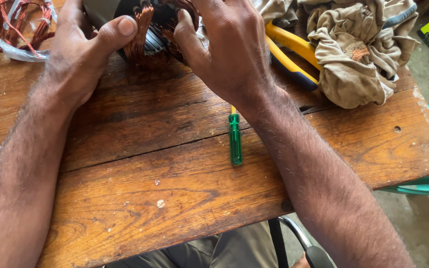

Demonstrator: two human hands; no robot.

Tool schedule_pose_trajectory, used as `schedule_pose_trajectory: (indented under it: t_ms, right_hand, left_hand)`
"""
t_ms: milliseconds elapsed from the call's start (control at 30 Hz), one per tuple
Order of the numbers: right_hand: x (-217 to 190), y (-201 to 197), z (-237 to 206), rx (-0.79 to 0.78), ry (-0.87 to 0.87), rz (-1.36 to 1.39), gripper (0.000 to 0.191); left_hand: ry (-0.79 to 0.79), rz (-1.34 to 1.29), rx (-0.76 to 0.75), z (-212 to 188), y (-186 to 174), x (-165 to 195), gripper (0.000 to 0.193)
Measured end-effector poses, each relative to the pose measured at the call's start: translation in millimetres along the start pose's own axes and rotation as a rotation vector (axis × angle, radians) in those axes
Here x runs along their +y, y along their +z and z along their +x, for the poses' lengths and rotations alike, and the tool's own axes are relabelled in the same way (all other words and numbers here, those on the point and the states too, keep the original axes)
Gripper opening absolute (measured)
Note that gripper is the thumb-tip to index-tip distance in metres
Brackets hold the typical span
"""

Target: The person winds copper wire by hand around the slots of a motor stator core. They hold the stator with one hand and feed the wire with the other, rotating the core as needed to continue winding. The process is repetitive and focused on filling the stator slots with wire.

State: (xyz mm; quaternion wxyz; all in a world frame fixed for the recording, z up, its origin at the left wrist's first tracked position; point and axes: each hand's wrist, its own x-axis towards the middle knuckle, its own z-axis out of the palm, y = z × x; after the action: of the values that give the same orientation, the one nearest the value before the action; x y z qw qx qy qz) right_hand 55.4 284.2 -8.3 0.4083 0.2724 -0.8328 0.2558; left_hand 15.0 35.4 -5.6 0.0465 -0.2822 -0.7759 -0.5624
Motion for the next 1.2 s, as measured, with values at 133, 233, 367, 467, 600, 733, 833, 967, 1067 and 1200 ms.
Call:
schedule_pose_trajectory:
  t_ms: [133, 233, 367, 467, 600, 733, 833, 967, 1067, 1200]
  right_hand:
    - [-2, -1, 2, 0.008, -0.017, 0.022, 0.018]
    - [-2, 1, 1, 0.018, -0.036, 0.012, 0.018]
    - [-1, 5, 6, 0.005, -0.009, -0.022, 0.015]
    - [-6, 0, 11, 0.053, -0.068, 0.02, 0.021]
    - [-19, -16, 15, -0.101, -0.12, 0.067, 0.018]
    - [-33, -11, 20, -0.236, -0.252, -0.107, 0.028]
    - [-42, 2, 21, -0.285, -0.253, -0.287, 0.024]
    - [-52, 19, 14, -0.244, -0.167, -0.466, 0.023]
    - [-54, 32, 13, -0.264, -0.099, -0.444, 0.019]
    - [-62, 42, 9, -0.204, -0.05, -0.405, 0.012]
  left_hand:
    - [-0.051, 0.053, 0.028, -1, -1, -1, 0.109]
    - [-0.043, 0.026, 0.029, -1, -2, -3, 0.106]
    - [-0.009, -0.081, -0.012, -1, -5, -4, 0.094]
    - [0.02, -0.159, -0.028, -1, -8, -4, 0.087]
    - [-0.028, -0.112, -0.034, -3, -16, -2, 0.084]
    - [0.013, -0.075, -0.018, -3, -25, 3, 0.084]
    - [-0.018, -0.047, -0.021, -5, -31, 4, 0.084]
    - [0.059, -0.086, -0.023, -5, -39, 0, 0.081]
    - [0.05, -0.115, -0.033, -7, -43, -3, 0.077]
    - [-0.014, -0.155, -0.047, -9, -49, -3, 0.08]
